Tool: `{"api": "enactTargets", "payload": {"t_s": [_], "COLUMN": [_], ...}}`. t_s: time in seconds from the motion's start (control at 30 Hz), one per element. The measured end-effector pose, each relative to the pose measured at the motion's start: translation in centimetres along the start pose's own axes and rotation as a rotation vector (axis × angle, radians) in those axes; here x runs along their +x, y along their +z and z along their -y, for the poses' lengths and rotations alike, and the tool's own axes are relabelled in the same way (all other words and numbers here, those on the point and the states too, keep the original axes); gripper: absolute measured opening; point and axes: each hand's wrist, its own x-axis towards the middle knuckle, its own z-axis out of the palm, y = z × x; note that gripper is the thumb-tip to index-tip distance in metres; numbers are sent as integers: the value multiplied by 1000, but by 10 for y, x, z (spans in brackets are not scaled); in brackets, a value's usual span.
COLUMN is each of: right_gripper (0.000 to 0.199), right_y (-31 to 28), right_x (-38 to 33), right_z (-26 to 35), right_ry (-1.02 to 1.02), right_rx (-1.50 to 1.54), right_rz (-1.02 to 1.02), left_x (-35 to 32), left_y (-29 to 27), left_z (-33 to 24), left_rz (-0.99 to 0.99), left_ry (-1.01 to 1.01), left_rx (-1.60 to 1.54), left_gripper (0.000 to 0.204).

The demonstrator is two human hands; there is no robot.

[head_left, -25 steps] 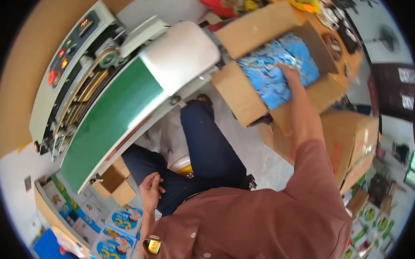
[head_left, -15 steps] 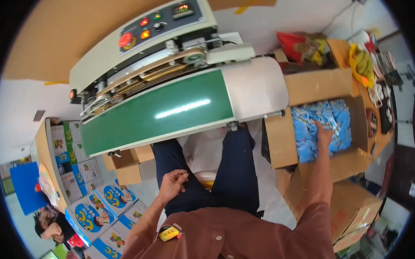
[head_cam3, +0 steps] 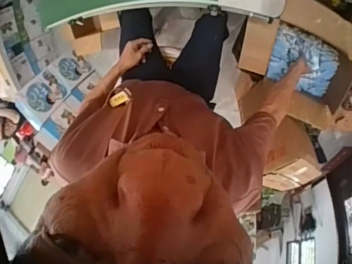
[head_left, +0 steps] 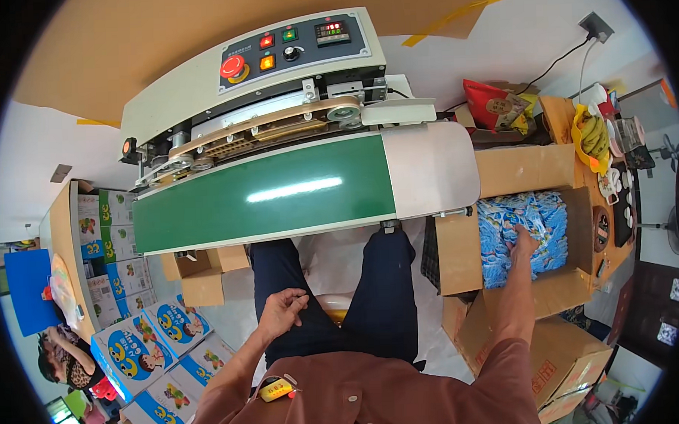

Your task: Sorting and inspecting small blue packets before placing them onto a conveyor belt in a packaging factory.

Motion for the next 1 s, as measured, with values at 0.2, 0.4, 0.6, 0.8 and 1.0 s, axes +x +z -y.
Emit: {"api": "enactTargets", "payload": {"t_s": [0.2, 0.4, 0.6, 0.8, 1.0], "right_gripper": [32, 36, 49, 54, 56], "right_y": [-8, -76, -104, -127, -83], "right_x": [24, 40, -51, -176, -339], "right_z": [-16, -1, 78, 124, 131], "right_ry": [-37, -41, -380, -529, -894], "right_rx": [66, -214, -256, -548, -986], "right_rz": [-69, 28, 409, 666, 1143], "left_x": [-2, 11, 18, 30, 35], "left_y": [2, 5, 24, 93, 134], "left_z": [-8, -14, -35, -133, -174], "left_rz": [21, 70, 185, 469, 830], "left_ry": [-28, -14, 138, 621, 848], "left_rx": [14, 7, 33, 52, 403], "left_gripper": [31, 31, 34, 70, 113]}}
